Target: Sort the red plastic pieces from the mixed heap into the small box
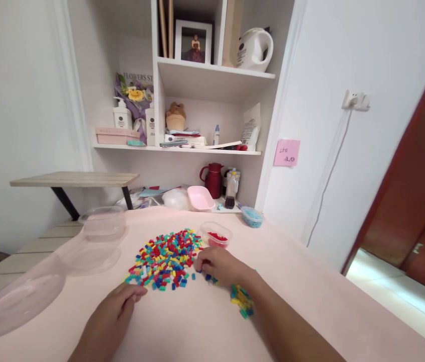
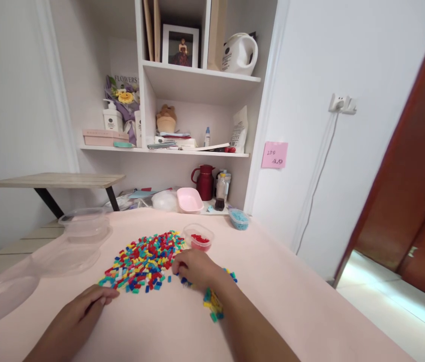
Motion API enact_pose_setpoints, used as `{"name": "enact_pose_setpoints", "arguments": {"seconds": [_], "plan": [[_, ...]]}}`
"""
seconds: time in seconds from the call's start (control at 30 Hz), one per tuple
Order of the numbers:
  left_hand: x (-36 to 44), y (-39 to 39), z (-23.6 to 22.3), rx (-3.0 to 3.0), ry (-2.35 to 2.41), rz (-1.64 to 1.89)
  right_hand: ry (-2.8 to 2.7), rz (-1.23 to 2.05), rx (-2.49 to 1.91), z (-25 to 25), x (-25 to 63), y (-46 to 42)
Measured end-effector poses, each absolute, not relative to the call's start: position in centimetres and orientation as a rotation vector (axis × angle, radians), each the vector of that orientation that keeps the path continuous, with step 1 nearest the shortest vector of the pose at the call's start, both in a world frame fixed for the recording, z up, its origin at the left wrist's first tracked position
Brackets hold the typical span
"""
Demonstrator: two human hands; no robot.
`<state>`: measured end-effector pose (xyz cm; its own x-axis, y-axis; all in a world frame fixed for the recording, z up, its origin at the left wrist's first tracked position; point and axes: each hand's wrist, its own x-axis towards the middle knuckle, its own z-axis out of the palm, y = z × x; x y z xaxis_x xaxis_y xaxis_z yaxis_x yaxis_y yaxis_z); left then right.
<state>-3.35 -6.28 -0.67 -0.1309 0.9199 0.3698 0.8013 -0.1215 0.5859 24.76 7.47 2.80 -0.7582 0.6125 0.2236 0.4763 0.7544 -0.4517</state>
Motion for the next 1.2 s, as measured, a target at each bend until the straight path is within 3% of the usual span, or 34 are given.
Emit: {"name": "enact_pose_setpoints", "arguments": {"seconds": [0.17,0.4,0.73,1.2], "plan": [[-3.6,-6.2,-1.0,1.970,1.971,1.081,-2.421,0.474,-1.065,2.5,25.4,7.9],[-3.5,-6.3,-0.7,1.966,1.956,1.100,-2.546,0.372,-0.863,2.0,23.6,7.6],[-3.5,-6.1,-0.7,1.950,1.948,1.111,-2.472,0.507,-1.028,2.6,23.5,6.7],[-3.4,-6.2,-0.7,1.943,1.943,1.120,-2.453,0.249,-1.153,2.3,24.4,7.5]]}}
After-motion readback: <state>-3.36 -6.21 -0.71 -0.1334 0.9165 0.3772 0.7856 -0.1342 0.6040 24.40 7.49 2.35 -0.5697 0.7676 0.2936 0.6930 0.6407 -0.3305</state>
